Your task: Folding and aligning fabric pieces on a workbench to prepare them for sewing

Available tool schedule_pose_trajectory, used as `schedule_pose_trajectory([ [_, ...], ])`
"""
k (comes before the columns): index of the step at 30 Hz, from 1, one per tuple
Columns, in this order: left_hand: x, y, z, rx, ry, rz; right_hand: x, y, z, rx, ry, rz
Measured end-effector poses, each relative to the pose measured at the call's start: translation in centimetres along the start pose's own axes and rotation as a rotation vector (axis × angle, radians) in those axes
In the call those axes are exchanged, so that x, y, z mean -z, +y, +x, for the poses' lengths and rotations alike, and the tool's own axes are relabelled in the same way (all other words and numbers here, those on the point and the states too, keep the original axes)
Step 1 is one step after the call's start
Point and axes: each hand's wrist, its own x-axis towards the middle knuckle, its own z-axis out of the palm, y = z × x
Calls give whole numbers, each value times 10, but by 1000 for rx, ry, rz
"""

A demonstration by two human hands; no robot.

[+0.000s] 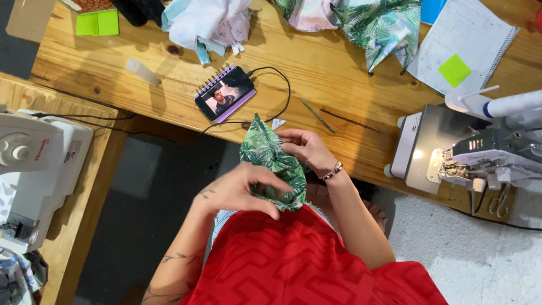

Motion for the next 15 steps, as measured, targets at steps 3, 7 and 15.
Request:
schedule_pose_trajectory([
  [3, 13, -57, -11, 135, 507, -32, -14, -12, -12, 69, 23, 49],
  [7, 28, -112, -9, 362, 833, -32, -21, 15, -16, 94, 26, 103],
  [15, 12, -142, 0, 426, 929, -268, -36, 38, -9, 135, -65, 21],
])
